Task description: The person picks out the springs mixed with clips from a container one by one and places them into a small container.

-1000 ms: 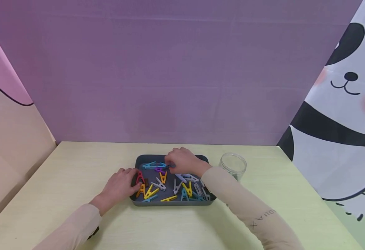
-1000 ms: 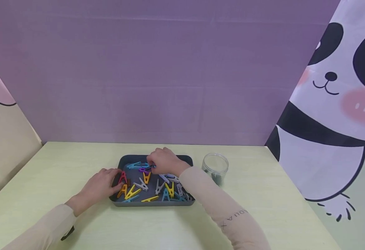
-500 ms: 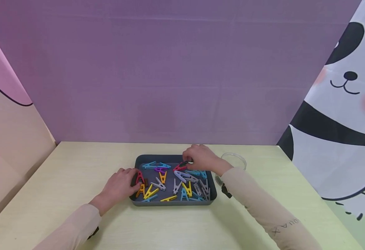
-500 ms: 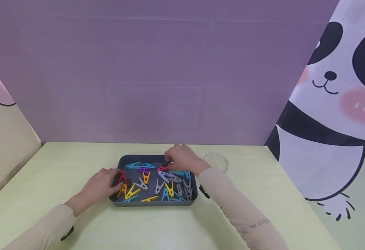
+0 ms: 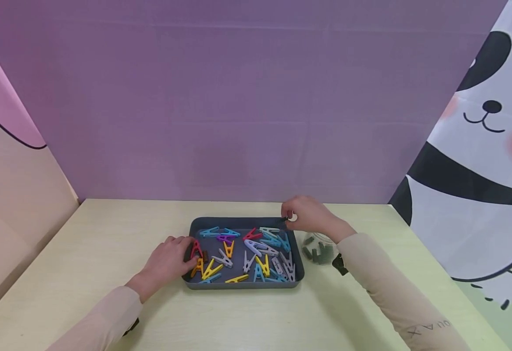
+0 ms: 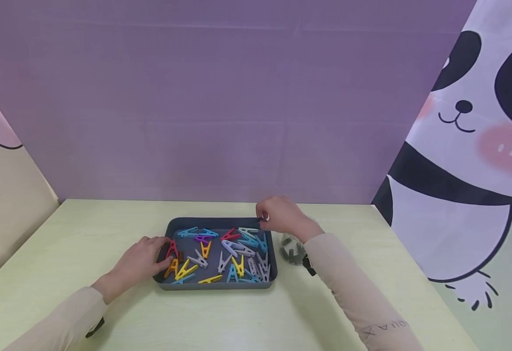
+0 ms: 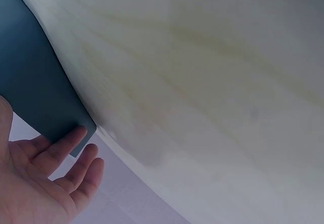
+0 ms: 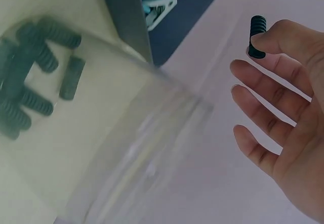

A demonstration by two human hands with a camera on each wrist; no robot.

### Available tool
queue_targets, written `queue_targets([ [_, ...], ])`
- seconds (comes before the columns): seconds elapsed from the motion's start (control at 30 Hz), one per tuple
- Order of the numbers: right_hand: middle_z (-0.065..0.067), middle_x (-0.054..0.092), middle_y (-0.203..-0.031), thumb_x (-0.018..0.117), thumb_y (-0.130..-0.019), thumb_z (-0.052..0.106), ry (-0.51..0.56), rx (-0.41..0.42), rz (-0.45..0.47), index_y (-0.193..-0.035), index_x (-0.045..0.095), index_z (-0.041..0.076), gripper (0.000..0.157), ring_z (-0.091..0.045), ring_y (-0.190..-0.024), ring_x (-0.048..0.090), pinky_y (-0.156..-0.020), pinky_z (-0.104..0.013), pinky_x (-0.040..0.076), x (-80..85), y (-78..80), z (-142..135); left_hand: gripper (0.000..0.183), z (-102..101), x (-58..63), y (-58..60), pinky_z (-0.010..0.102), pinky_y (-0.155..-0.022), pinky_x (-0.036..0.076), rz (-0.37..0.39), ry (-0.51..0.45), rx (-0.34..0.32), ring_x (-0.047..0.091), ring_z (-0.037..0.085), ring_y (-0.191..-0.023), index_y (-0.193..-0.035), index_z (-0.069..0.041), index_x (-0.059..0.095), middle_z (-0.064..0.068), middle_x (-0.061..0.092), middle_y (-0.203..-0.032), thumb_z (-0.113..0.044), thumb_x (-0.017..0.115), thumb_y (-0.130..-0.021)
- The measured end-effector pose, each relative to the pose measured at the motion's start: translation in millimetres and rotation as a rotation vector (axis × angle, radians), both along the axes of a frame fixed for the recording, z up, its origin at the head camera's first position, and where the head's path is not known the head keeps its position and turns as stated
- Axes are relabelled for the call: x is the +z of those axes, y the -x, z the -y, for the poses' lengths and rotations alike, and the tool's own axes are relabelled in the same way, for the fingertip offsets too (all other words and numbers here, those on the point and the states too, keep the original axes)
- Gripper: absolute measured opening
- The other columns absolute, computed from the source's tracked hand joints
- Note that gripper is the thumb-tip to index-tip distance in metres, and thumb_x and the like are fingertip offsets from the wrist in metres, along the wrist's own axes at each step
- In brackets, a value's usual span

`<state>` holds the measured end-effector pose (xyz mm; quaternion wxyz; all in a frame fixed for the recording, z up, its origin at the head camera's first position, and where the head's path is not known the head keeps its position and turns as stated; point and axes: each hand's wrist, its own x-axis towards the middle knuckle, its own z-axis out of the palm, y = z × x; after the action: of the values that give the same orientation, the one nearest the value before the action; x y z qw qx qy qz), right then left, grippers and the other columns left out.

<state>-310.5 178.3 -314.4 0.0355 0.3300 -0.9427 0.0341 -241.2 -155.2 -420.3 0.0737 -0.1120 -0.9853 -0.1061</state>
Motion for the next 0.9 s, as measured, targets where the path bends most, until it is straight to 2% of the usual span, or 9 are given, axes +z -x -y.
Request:
queue_targets([
  [0.4, 0.003, 0.062, -0.078, 0.067, -0.076, 0.014, 0.091, -0.035, -0.027, -0.085, 0.065, 0.012, 0.010, -0.020, -0.079, 0.059, -0.069, -0.035, 0.048, 3.3, 2.5, -45, 0.050, -1, 1.2, -0.6, 0.042, -0.087, 0.049, -0.001, -0.003, -0.003, 0.053, 0.026, -0.099, -0.118, -0.008, 0.056, 0.011, 0.061, -0.114, -0.038, 0.065, -0.079],
  [0.9, 0.002, 0.063, -0.078, 0.067, -0.074, 0.012, 0.156, -0.110, -0.012, -0.082, 0.065, 0.013, 0.008, -0.018, -0.076, 0.058, -0.065, -0.032, 0.047, -6.9, -2.5, -86, 0.052, 0, 2.5, -1.9, 0.043, -0.088, 0.048, 0.000, -0.011, -0.007, 0.054, 0.027, -0.100, -0.120, -0.007, 0.055, 0.011, 0.061, -0.117, -0.039, 0.065, -0.080],
])
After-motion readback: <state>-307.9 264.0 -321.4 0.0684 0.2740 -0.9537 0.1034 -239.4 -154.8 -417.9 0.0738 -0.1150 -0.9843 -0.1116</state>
